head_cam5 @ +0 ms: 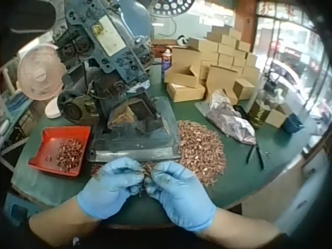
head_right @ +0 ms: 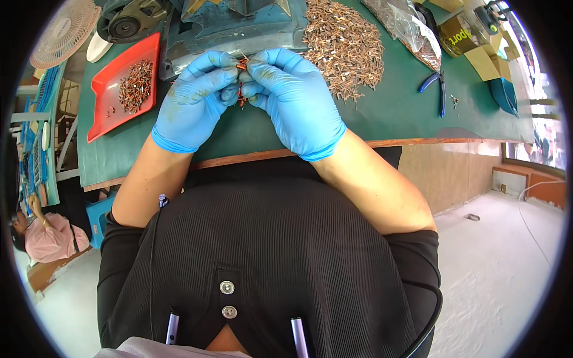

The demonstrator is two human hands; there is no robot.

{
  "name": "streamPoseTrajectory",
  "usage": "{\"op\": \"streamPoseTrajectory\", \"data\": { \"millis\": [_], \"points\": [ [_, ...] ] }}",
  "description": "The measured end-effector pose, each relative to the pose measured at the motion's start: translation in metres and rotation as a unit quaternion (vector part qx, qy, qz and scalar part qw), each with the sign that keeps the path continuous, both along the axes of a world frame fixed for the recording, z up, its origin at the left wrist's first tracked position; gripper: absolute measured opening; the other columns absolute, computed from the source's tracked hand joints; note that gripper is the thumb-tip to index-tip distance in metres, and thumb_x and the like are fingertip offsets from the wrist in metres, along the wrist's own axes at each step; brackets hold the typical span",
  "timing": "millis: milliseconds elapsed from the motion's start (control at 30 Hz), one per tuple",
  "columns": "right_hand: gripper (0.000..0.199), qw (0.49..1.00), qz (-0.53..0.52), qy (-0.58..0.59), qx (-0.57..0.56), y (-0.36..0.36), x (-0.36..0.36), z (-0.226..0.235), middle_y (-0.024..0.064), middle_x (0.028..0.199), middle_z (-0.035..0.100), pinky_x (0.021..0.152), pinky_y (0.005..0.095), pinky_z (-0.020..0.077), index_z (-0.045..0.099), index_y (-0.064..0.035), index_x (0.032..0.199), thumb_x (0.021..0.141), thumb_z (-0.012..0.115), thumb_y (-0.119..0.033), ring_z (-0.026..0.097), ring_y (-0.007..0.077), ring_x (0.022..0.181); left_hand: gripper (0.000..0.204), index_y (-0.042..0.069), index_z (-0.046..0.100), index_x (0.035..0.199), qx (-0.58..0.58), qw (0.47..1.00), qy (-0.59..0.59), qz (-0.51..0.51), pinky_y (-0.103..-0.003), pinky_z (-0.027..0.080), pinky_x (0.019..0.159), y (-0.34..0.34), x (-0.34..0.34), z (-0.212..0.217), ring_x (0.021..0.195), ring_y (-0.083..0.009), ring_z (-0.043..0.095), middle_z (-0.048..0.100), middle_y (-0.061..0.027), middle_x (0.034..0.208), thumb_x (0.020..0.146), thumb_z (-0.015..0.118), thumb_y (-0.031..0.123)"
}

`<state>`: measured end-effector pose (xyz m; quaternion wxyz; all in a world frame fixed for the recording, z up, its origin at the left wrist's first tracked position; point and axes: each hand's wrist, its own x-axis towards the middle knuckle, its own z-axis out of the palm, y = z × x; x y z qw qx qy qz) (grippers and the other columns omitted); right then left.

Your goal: The person repeatedly picks up small wire components by hand, connects them together, and feeds them into a benchtop machine to process them.

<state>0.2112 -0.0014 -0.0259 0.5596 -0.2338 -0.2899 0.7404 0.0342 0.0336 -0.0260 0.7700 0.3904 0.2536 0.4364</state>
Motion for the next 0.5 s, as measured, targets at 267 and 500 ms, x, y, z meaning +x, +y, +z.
{"op": "streamPoseTrajectory", "data": {
  "millis": [267,500],
  "points": [
    [0.015,0.999,0.003,0.01,-0.032,0.0,-0.0039,0.0018,0.011,0.097,0.068,0.078,0.0339,0.0519,0.063,-0.0046,0.105,0.093,0.053,-0.007,0.065,0.0193,0.084,0.011,0.005,0.063,0.097,-0.066,0.997,-0.042,-0.012,-0.022,0.043,0.063,-0.0029,-0.0056,0.0016,0.068,-0.009,0.054,0.064,-0.0025,0.084,0.086,0.061,0.006],
    [0.016,0.999,0.002,0.02,-0.032,-0.0012,-0.0053,-0.0003,0.013,0.098,0.068,0.079,0.0352,0.0527,0.063,-0.0047,0.106,0.093,0.053,-0.007,0.066,0.0211,0.086,0.011,0.004,0.062,0.098,-0.134,0.983,-0.113,-0.061,-0.023,0.044,0.067,-0.0041,-0.0075,0.0005,0.073,-0.0102,0.056,0.064,-0.0033,0.087,0.088,0.058,0.008]
  ]
}}
